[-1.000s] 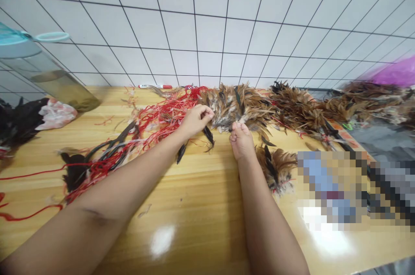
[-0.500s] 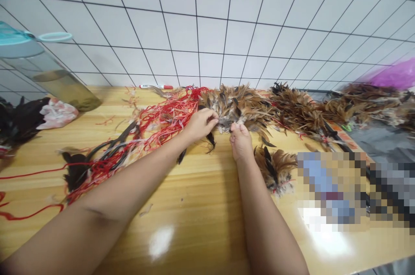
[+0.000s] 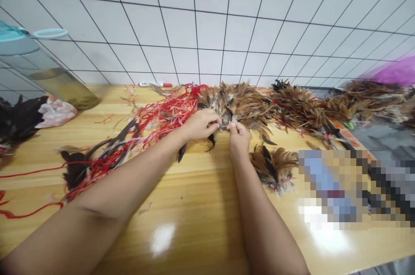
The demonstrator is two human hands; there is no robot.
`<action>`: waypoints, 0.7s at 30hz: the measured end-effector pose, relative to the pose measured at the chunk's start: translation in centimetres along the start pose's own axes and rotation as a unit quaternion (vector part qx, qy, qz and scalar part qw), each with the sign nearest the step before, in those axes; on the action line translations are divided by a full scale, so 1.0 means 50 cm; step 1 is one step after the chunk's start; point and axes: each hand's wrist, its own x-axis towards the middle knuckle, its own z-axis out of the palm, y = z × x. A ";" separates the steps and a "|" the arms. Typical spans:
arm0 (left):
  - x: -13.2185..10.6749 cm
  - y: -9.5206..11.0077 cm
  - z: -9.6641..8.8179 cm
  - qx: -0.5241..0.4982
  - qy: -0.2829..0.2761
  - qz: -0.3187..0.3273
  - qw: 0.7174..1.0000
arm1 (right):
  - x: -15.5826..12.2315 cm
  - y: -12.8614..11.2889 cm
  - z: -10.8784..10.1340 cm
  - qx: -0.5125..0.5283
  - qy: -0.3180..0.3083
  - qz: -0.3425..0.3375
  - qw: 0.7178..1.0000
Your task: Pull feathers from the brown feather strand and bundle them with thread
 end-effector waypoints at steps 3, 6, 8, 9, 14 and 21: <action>0.000 0.006 0.000 0.041 0.007 0.034 0.999 | 0.001 0.011 -0.001 -0.068 0.022 -0.029 0.997; -0.001 0.010 -0.002 0.061 0.012 0.044 0.997 | 0.001 0.020 -0.003 -0.124 0.035 -0.048 0.990; -0.001 0.012 -0.004 0.067 0.010 0.044 0.997 | 0.001 0.024 -0.003 -0.138 0.040 -0.049 0.988; 0.000 0.013 -0.005 0.069 0.008 0.042 0.997 | 0.001 0.025 -0.003 -0.140 0.040 -0.049 0.988; 0.001 0.011 -0.010 0.072 0.008 0.040 0.997 | 0.000 0.025 -0.001 -0.147 0.047 -0.051 0.987; 0.000 0.009 -0.008 0.085 0.008 0.040 0.996 | -0.005 0.010 0.001 -0.184 0.037 -0.048 0.981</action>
